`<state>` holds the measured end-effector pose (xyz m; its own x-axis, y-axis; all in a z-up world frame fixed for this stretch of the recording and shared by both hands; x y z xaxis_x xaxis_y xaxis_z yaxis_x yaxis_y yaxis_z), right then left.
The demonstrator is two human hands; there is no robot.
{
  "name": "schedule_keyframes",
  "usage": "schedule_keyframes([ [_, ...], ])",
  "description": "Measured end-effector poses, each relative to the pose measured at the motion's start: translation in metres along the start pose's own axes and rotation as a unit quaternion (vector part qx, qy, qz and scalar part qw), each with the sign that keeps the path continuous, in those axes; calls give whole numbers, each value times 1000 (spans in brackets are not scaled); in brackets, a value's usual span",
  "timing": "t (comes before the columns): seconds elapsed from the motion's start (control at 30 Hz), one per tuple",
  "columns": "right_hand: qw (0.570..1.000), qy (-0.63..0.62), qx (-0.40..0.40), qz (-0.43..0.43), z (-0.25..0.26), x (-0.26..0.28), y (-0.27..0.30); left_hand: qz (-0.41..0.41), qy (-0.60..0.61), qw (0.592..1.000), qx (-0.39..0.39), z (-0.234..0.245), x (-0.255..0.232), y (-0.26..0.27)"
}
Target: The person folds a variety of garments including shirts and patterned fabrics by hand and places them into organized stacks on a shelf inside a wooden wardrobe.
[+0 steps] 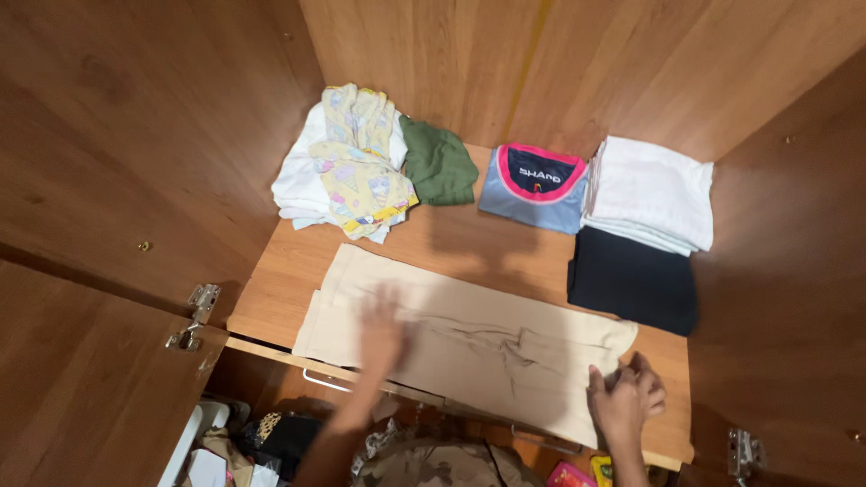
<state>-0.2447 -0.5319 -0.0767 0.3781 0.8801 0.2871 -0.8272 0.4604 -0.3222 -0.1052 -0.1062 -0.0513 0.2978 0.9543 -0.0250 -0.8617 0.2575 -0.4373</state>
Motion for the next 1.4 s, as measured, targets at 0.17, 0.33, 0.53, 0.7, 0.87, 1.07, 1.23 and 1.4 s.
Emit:
schedule_keyframes([
  [0.17, 959, -205, 171, -94, 16, 6, -23, 101, -50, 990, 83, 25, 88, 24],
  [0.33, 797, -501, 298, -161, 68, 63, -38, 90, 434, 895, 51, 47, 25, 25],
  [0.53, 801, -491, 337, -51, 32, 233, -45, 72, 725, 602, 327, 71, 0, -11],
  [0.7, 623, -623, 463, 100, -8, 353, 9, 263, 648, 580, 417, 21, 63, -19],
  [0.87, 742, -567, 280, 222, 11, 304, 26, 195, 553, 732, 348, -13, 58, -18],
  [1.07, 911, -397, 109, -24, 10, 210, 4, 198, 704, 582, 355, -2, 74, -13],
  [1.23, 931, -327, 66, 149, -2, 232, 11, 271, 729, 468, 421, 47, 105, -15],
  [1.4, 918, -340, 55, 196, 0, 245, 16, 277, 733, 474, 402, 58, 115, -14],
])
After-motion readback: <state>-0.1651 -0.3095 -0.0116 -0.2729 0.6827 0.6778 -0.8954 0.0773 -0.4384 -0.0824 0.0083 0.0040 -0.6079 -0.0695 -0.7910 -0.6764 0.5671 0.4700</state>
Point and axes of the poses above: each hand's wrist, its own y-axis away from the middle knuckle, its own z-axis out of the back of the hand, x = y × z, the point moved 2 cm from there along -y, towards the middle knuckle, and after that the axes turned 13 degrees about -y, right-handed, at the moved point
